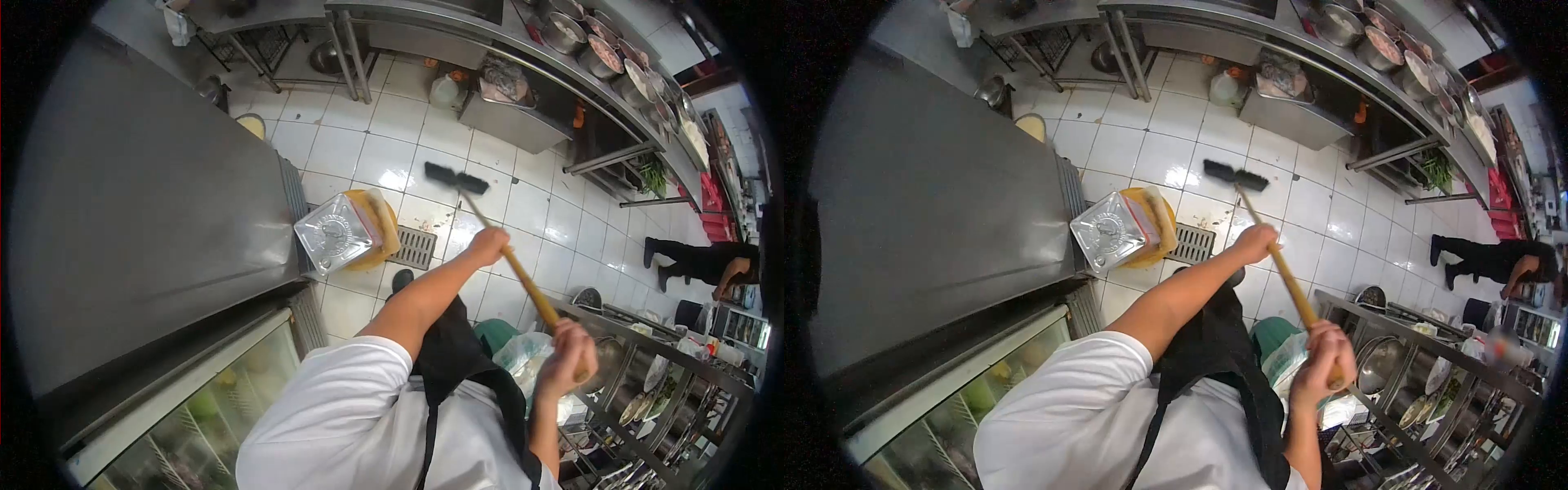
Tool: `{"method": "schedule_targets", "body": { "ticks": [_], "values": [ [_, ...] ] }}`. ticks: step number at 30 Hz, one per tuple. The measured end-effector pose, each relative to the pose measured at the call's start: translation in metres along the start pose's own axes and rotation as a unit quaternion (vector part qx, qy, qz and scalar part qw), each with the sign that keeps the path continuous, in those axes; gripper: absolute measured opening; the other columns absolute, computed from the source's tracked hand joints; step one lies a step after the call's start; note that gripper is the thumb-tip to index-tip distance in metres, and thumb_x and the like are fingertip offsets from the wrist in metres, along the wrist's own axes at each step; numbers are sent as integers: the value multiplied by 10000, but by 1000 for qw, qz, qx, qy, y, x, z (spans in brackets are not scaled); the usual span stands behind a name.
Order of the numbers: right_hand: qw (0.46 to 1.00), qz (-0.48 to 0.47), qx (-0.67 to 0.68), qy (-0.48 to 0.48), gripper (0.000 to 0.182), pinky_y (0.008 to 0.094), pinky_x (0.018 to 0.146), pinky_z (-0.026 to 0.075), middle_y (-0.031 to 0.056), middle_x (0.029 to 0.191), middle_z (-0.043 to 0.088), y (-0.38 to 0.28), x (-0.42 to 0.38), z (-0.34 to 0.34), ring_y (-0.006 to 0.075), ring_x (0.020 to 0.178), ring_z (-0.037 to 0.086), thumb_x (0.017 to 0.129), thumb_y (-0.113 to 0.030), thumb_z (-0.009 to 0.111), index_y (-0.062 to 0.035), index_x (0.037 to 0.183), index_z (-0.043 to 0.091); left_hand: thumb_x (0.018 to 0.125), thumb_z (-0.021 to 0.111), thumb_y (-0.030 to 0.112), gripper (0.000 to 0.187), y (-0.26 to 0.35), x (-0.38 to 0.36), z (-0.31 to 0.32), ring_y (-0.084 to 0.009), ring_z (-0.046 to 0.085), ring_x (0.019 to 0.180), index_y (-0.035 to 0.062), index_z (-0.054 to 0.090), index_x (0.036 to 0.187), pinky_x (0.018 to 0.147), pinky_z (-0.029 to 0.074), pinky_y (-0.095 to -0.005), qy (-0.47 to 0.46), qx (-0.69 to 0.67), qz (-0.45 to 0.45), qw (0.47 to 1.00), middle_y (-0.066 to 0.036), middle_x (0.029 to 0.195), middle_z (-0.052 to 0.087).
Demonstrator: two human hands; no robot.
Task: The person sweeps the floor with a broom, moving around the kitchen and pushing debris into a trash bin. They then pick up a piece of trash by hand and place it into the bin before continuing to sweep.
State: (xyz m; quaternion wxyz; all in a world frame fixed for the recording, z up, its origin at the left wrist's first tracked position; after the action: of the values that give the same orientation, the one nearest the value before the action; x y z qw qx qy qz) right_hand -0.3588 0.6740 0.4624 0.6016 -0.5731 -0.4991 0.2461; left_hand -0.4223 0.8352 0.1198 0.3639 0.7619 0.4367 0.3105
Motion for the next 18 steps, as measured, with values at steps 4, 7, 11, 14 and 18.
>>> {"method": "schedule_targets", "body": {
  "ticks": [4,7,11,14,18],
  "values": [
    [999,31,4,13,342,385,689,463,44,591,434,-33,-31,-18,166,586,436,997,3,473,-57,673,385,917,705,293,332,34,-59,-10,-362,617,831,46,607,718,736,493,-491,-3,-69,26,997,-122,761,609],
    [999,51,1,18,354,402,687,464,36,580,416,-61,-46,-39,166,578,435,995,-31,491,-75,664,372,913,711,294,332,65,-98,-6,-357,617,824,49,614,711,737,489,-487,-44,-88,30,995,-120,747,610],
    [994,89,5,63,355,368,647,426,17,566,372,-93,-57,-70,156,560,409,958,-77,518,-101,637,369,909,716,303,343,105,-124,-5,-358,626,798,54,618,694,743,488,-490,-105,-103,47,988,-131,722,616],
    [990,70,50,109,389,302,583,362,-17,554,290,-123,-45,-97,113,518,330,949,-135,531,-149,616,331,908,714,299,308,139,-117,-4,-365,643,786,69,651,713,730,491,-507,-149,-91,99,980,-143,710,632],
    [986,-43,128,99,409,273,569,325,-9,570,320,-158,-17,-129,95,542,312,962,-216,550,-159,629,319,895,715,248,245,193,-64,-22,-360,648,807,78,662,728,730,503,-503,-142,-69,151,976,-142,729,648]
  ]
}}
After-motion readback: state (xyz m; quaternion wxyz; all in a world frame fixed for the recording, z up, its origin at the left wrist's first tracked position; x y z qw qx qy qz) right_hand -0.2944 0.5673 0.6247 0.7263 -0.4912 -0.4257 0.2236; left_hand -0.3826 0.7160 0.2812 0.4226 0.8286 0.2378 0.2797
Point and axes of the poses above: each hand's wrist, its own x-axis towards the middle knuckle, its own z-axis out of the palm, y = z × x, the point moved 6 cm from there along x, towards the middle knuckle
